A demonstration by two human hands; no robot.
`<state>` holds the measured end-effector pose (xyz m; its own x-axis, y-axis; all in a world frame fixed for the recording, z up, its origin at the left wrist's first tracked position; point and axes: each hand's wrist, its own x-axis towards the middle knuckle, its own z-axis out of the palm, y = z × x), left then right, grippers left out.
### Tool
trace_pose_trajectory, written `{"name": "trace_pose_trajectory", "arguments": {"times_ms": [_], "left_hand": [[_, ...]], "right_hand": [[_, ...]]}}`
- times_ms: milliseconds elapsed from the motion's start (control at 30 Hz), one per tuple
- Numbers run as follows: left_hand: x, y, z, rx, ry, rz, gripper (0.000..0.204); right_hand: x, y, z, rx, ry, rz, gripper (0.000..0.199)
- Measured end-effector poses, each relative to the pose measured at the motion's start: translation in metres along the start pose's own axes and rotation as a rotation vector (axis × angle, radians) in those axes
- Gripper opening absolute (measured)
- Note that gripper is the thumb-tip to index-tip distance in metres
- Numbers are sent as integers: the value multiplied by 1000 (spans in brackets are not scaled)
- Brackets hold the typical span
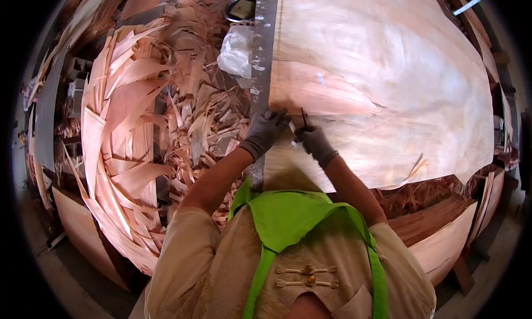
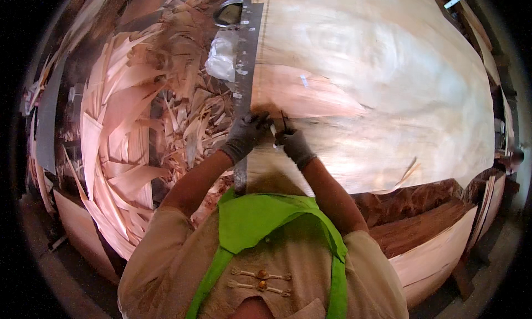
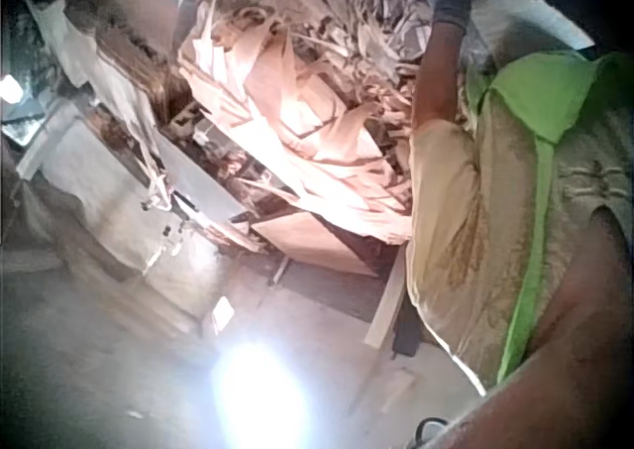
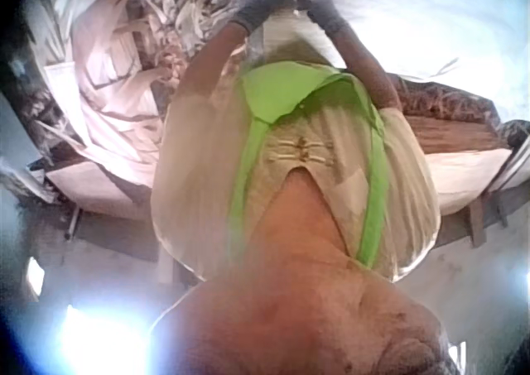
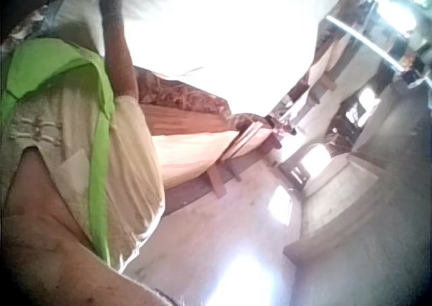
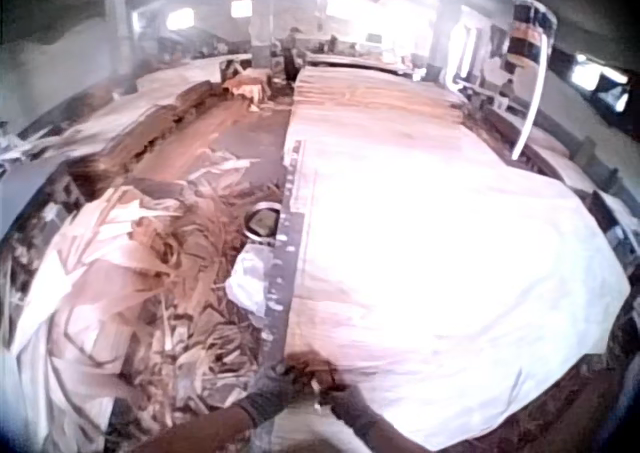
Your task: The person applies adhesive tape and uses a utility knife to repair or join large sheets of wood veneer on a workbench. They trim excess wood and tape, then flip and move sheets to continue the patching process.
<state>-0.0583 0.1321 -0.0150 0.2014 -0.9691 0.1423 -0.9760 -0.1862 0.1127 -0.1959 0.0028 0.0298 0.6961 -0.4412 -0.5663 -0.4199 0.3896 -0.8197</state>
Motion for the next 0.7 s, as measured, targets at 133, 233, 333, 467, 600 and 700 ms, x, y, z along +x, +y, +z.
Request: {"name": "trace_pose_trajectory", "arguments": {"times_ms": [133, 233, 333, 467, 600, 700], "left_hand": [[0, -3, -2, -82, 29, 29, 46], [9, 3, -14, -108, -83, 13, 45], [22, -16, -23, -241, -293, -33, 47], [80, -33, -45, -52, 36, -35, 58], [87, -55, -16, -80, -50, -41, 69], [91, -56, -12, -89, -28, -54, 68]], "right_hand": [[-28, 49, 35, 11, -25, 173, 14], [-26, 61, 27, -283, 44, -173, 19], [-24, 13, 9, -445, 88, -357, 23], [-12, -47, -19, -436, 105, -310, 25], [18, -73, -29, -337, 147, -332, 14], [48, -77, -35, -257, 118, -251, 12]]}}
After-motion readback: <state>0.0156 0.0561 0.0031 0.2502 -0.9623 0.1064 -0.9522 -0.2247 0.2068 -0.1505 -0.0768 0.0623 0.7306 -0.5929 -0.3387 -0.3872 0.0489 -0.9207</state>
